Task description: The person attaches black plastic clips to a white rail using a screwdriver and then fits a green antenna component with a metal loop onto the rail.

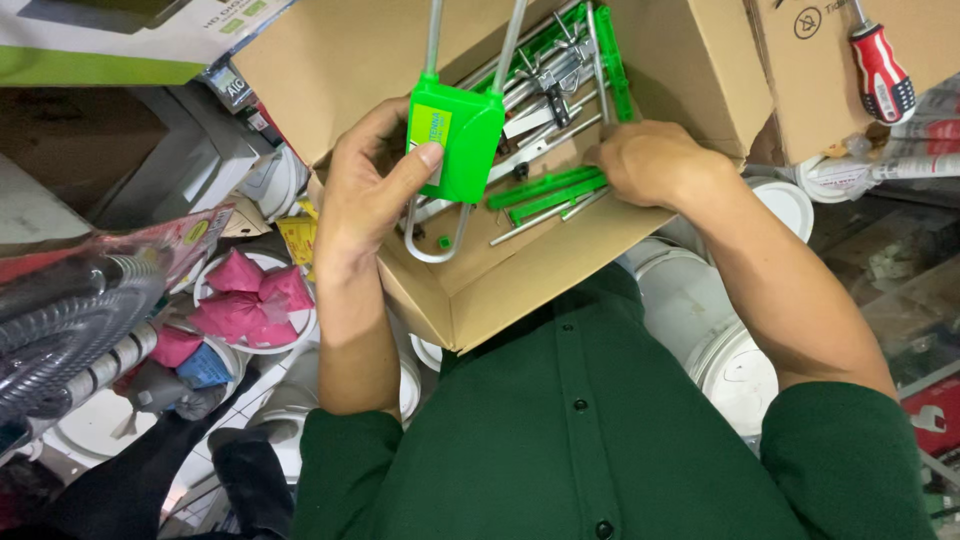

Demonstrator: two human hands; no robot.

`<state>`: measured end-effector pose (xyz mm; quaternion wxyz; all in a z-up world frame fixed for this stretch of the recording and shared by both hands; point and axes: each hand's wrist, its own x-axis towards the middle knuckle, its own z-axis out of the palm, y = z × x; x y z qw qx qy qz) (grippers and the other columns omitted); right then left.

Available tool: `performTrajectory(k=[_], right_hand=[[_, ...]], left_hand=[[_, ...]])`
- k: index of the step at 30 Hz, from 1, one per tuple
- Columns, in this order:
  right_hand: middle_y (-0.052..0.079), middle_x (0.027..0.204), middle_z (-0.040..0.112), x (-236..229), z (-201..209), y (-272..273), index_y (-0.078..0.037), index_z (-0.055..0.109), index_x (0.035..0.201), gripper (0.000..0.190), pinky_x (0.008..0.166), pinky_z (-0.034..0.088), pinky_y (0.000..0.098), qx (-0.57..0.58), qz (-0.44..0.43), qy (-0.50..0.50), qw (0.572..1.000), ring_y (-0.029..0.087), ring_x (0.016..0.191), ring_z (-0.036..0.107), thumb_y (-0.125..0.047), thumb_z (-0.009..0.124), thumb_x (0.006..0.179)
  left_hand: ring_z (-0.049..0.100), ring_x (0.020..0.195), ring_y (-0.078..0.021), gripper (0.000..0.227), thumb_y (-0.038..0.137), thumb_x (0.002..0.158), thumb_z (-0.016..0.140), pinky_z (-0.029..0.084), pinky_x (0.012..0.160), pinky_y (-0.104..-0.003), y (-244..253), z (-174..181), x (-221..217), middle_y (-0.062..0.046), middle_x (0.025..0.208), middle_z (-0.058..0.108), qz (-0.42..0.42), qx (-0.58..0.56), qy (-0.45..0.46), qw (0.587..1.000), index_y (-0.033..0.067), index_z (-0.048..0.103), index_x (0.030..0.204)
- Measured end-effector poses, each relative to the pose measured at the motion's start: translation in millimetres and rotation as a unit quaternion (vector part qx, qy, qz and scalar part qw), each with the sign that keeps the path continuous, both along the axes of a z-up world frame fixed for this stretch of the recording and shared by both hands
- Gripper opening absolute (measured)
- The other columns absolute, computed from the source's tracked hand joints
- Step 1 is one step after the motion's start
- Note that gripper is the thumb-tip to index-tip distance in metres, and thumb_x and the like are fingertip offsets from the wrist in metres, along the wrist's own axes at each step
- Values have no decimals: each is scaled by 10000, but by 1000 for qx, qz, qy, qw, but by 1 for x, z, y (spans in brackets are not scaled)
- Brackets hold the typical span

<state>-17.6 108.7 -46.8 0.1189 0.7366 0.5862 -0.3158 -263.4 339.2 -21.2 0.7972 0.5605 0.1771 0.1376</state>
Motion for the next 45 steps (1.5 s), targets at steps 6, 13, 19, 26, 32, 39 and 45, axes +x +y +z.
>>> performTrajectory(k=[6, 13, 19, 26, 32, 39, 45], right_hand=[[213, 960, 737, -1, 10, 2, -132, 726, 1166, 328, 824, 555, 516, -29, -19, 29, 999, 416, 917, 708, -159, 532, 902], [239, 888, 727, 0, 14, 6, -95, 684, 1255, 407, 801, 558, 513, 22, -34, 173, 984, 431, 830, 702, -99, 534, 877], [236, 1005, 717, 25, 47, 9, -13, 676, 1220, 341, 827, 551, 487, 237, -108, 147, 954, 423, 892, 698, 8, 537, 909], [244, 1176, 689, 33, 49, 18, 0, 684, 1263, 418, 942, 526, 493, 320, -25, 125, 939, 441, 1080, 640, 40, 557, 867], [197, 1126, 662, 8, 14, 35, -53, 713, 1183, 395, 889, 533, 492, 181, -12, 99, 978, 420, 1048, 654, 9, 585, 815], [176, 1073, 666, -13, 9, 36, -191, 679, 1304, 526, 820, 529, 520, 53, 28, 85, 995, 409, 979, 662, -37, 617, 804], [226, 1163, 616, -12, 15, 42, -35, 641, 1277, 437, 896, 524, 506, 202, 12, 79, 976, 421, 1067, 631, -115, 624, 848]], left_hand=[[649, 1064, -116, 462, 205, 1006, 698, 541, 945, -273, 0, -1, 0, -62, 1183, 696, -7, 8, 12, 1000, -43, 590, 1381], [643, 1061, -112, 448, 177, 1009, 705, 546, 931, -267, 0, -1, 1, -56, 1186, 691, -14, -16, 1, 1000, -41, 590, 1383], [657, 1087, -120, 452, 172, 1013, 702, 557, 957, -276, 1, -2, 2, -61, 1209, 695, -7, -20, -4, 1000, -37, 584, 1395], [666, 1081, -128, 428, 171, 1021, 698, 562, 964, -281, 2, -3, 0, -72, 1204, 702, -6, -17, -5, 1000, -41, 591, 1378], [669, 1030, -122, 412, 167, 1016, 697, 567, 910, -276, 2, -2, 2, -64, 1161, 704, 0, -26, -1, 1000, -39, 595, 1359], [656, 994, -111, 382, 161, 1020, 691, 553, 876, -267, 3, -6, 2, -54, 1132, 704, -2, -8, 5, 1000, -31, 613, 1341], [640, 1066, -118, 390, 151, 1031, 691, 540, 971, -287, 3, -10, 2, -53, 1176, 694, -2, -16, -18, 1000, -34, 606, 1364]])
